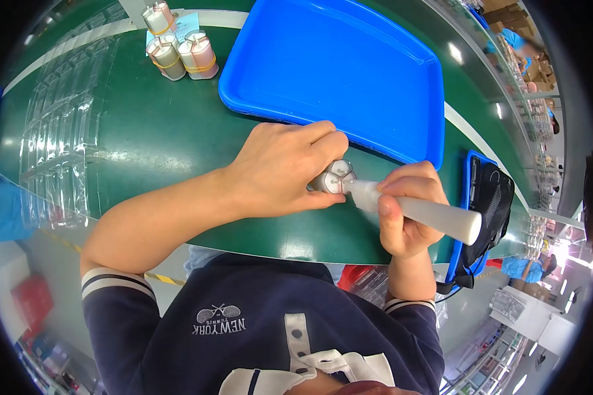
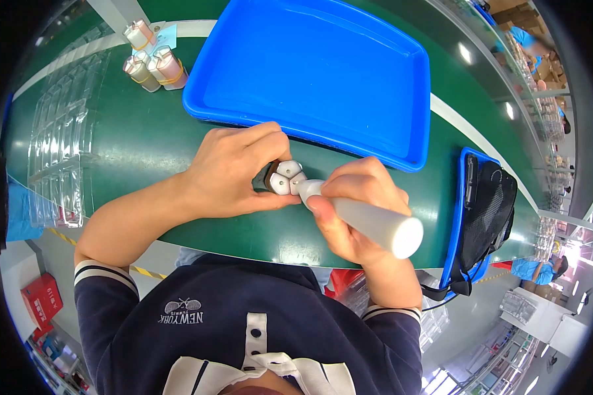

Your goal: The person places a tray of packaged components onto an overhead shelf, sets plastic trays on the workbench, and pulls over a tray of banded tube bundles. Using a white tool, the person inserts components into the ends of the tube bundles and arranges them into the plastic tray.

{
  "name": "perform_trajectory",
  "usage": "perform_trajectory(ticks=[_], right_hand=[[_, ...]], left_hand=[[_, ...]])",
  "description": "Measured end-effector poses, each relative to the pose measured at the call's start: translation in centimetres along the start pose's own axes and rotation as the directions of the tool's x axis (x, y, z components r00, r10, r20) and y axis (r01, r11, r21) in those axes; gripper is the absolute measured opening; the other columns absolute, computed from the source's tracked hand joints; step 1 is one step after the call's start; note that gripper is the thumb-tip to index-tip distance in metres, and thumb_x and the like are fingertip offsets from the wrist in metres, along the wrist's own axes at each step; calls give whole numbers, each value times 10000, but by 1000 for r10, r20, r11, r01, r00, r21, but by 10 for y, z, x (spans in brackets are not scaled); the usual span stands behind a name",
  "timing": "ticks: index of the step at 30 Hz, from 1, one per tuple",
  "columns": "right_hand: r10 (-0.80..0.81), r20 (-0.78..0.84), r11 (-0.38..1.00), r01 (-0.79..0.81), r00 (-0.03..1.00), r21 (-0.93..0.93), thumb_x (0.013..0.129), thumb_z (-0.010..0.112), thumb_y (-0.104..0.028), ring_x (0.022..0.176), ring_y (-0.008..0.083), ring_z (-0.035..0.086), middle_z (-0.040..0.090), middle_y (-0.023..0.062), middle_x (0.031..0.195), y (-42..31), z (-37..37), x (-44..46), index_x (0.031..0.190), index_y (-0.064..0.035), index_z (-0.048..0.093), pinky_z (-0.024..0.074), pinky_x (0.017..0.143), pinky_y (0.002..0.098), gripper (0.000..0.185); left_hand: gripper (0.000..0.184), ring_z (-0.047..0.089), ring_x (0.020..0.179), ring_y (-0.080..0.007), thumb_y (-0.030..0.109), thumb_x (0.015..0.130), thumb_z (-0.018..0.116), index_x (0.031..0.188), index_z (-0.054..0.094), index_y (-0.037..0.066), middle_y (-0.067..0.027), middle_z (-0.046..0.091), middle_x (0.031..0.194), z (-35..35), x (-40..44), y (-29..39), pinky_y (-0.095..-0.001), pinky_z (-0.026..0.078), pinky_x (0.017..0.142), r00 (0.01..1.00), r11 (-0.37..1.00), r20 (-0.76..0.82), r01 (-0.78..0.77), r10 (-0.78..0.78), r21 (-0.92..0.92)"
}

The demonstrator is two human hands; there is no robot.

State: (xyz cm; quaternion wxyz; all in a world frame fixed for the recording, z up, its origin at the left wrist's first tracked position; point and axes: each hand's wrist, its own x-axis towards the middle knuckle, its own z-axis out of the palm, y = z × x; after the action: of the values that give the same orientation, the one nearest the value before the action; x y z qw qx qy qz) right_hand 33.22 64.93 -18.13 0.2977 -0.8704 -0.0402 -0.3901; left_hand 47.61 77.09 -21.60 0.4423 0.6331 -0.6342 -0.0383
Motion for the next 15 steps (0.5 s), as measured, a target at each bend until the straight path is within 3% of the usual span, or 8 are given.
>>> perform_trajectory(ticks=[7, 9, 10, 11, 12, 13, 14, 15], right_hand=[[-9, 36, 1000, 10, 999, -16, 714, 704, -67, 562, 174, 535, 566, 53, 674, 0, -2, 2, 689, -51, 549, 408, 440, 262, 158], [83, 47, 994, -86, 995, 71, 719, 683, -38, 587, 185, 537, 569, 60, 696, 2, -4, 2, 711, -49, 549, 414, 478, 276, 135], [79, -9, 978, -75, 997, 193, 728, 663, -29, 628, 196, 540, 570, 66, 714, 8, -6, 0, 732, -51, 545, 420, 521, 291, 120], [164, -111, 954, -129, 980, 270, 753, 650, -80, 651, 193, 541, 567, 69, 718, 5, -14, 1, 746, -51, 547, 419, 536, 287, 107], [119, -240, 943, -34, 963, 332, 768, 643, -150, 653, 187, 529, 566, 76, 722, 0, -24, 7, 769, -50, 552, 422, 552, 281, 136], [11, -243, 924, 83, 970, 373, 800, 554, -186, 603, 144, 406, 458, 83, 742, -5, -39, 12, 892, -14, 512, 319, 495, 246, 200], [1, -262, 858, 134, 965, 495, 796, 552, -216, 612, 140, 383, 422, 57, 790, -21, -54, 14, 1013, -81, 547, 285, 503, 255, 256], [-110, -384, 844, 290, 917, 451, 795, 555, -227, 631, 131, 387, 406, 25, 831, -31, -62, 13, 1092, -221, 559, 256, 524, 253, 298]], left_hand=[[376, 521, 543, -194, 225, 571, 794, 755, 514, 53, -42, 516, 713, 1, 0, -1, -305, 402, 460, 999, 1000, 31, 15, -14, -17], [375, 524, 542, -179, 212, 573, 796, 774, 528, 42, -40, 531, 728, -4, 1, 1, -299, 401, 459, 999, 1000, 49, 8, -8, -1], [368, 527, 548, -150, 191, 592, 794, 809, 543, 31, -28, 556, 764, -11, 4, 2, -291, 405, 462, 983, 984, 152, 121, -101, -130], [362, 529, 554, -121, 171, 611, 792, 844, 559, 20, -16, 581, 800, -18, 7, 1, -284, 410, 466, 948, 941, 262, 242, -178, -237], [351, 553, 652, -82, 121, 656, 771, 926, 571, 20, -25, 604, 897, -24, 8, 1, -254, 436, 507, 872, 742, 370, 474, -321, -473], [342, 563, 705, -88, 103, 671, 758, 944, 567, 29, -40, 603, 925, -23, 8, -6, -240, 447, 532, 887, 610, 333, 462, -321, -643], [335, 573, 758, -94, 85, 686, 745, 963, 563, 37, -55, 602, 953, -22, 9, -14, -225, 457, 557, 897, 451, 299, 426, -327, -784], [333, 581, 824, -117, 121, 717, 719, 996, 553, 45, -83, 598, 990, -31, 13, -12, -204, 459, 589, 881, 399, 309, 444, -359, -803]])
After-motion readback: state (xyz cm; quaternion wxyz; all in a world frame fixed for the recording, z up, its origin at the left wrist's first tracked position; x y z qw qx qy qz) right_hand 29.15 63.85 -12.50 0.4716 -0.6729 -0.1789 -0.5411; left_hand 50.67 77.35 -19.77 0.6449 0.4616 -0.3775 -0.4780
